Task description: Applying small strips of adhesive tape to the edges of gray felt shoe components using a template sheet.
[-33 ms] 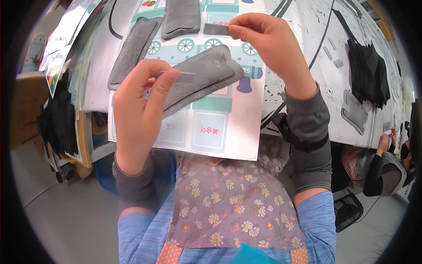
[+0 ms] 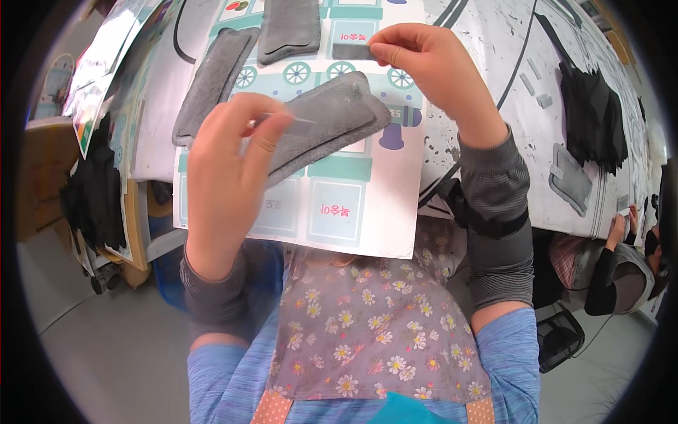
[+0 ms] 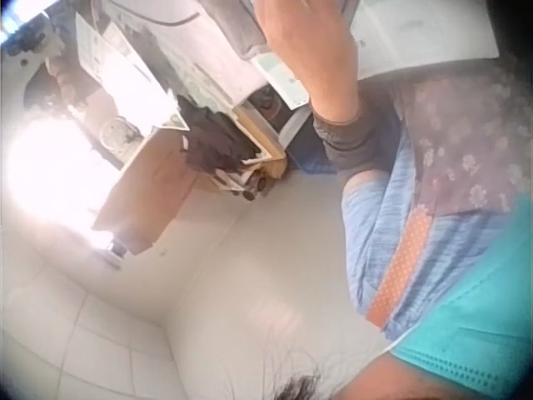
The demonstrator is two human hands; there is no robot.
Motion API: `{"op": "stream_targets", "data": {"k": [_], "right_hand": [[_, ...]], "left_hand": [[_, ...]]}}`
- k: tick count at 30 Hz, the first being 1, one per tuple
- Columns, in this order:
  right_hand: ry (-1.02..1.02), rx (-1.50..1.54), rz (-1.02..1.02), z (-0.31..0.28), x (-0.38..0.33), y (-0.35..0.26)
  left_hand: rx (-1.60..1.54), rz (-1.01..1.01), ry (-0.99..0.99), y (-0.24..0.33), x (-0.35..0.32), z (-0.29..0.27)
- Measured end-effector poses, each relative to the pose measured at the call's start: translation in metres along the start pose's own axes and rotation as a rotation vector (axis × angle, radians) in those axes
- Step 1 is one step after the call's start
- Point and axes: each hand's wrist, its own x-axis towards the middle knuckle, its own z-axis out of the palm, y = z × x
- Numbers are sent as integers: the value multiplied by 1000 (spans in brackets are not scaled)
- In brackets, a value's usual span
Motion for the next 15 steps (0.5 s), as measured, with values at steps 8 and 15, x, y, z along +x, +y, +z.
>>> {"op": "stream_targets", "data": {"k": [8,15], "right_hand": [[-276,25,192,-16,9,50],[-381,100,250,-13,12,67]], "left_hand": [[413,128,-368,-8,5,41],[415,182,-391,-23,8,55]]}}
